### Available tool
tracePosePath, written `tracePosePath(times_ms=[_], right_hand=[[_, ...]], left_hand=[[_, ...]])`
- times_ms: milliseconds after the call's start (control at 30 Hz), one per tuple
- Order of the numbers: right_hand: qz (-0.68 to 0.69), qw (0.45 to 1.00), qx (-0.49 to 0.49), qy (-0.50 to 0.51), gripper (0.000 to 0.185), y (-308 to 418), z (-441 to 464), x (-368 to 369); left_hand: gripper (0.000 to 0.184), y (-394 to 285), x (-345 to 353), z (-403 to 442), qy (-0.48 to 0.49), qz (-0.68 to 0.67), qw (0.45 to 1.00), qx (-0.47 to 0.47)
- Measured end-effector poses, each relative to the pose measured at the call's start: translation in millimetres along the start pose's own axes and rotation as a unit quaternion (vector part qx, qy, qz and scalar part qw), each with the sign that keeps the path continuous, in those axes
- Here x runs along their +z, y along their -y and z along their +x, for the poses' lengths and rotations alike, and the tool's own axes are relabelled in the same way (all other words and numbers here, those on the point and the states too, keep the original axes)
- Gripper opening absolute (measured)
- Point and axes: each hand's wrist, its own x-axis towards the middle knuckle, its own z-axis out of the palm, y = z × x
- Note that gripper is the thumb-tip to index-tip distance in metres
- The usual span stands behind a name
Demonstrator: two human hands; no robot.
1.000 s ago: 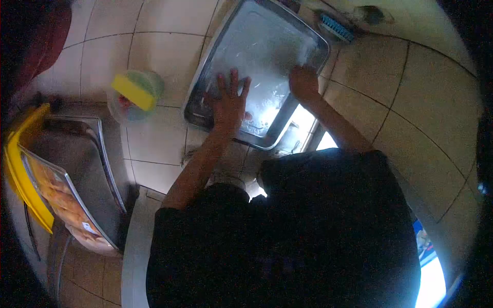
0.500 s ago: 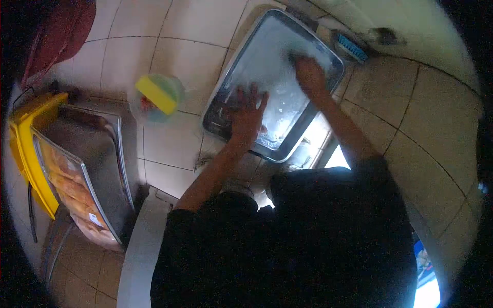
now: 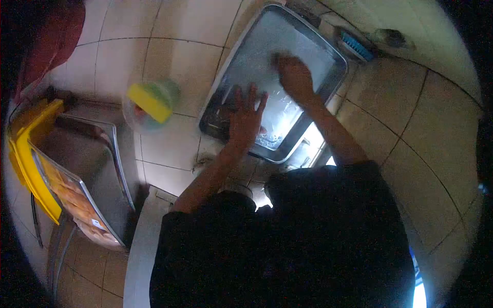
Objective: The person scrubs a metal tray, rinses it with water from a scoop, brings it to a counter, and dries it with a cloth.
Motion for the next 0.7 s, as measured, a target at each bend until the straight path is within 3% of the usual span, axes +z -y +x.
tracePosePath(times_ms=[33,100,233,300,433,467,567,700], right_hand=[[0.048,0.996,0.041,0.062,0.02,13.2,3.0,-24.8],[-0.027,0.997,0.064,0.021,0.019,-27.4,12.2,7.1],[-0.018,0.998,0.056,0.019,0.021,-17.0,30.9,-17.0],[0.018,0.994,0.053,0.098,0.021,16.7,14.9,-34.5],[0.016,0.978,0.142,0.153,0.018,-15.5,65.1,-47.7],[0.003,0.988,0.138,0.07,0.018,-22.0,66.9,-29.9],[0.013,0.995,0.076,0.062,0.02,7.4,16.9,5.1],[0.07,0.995,0.067,0.006,0.023,28.7,7.9,-26.7]], left_hand=[[0.103,-1.7,1.7,-2.6,0.005,0.005,1.0,0.001],[0.102,1.0,5.1,2.4,0.003,0.003,1.0,0.002],[0.101,-1.2,1.0,-0.3,0.02,-0.007,1.0,-0.003],[0.102,-3.0,-1.0,0.6,0.018,-0.002,1.0,-0.002],[0.103,2.9,11.3,-2.7,-0.007,-0.024,1.0,0.018],[0.103,4.8,7.9,-2.0,-0.012,-0.017,1.0,0.021],[0.104,-1.1,-1.8,-1.0,-0.012,0.02,1.0,0.01],[0.1,-0.3,-9.6,-6.2,-0.003,0.03,0.999,0.018]])
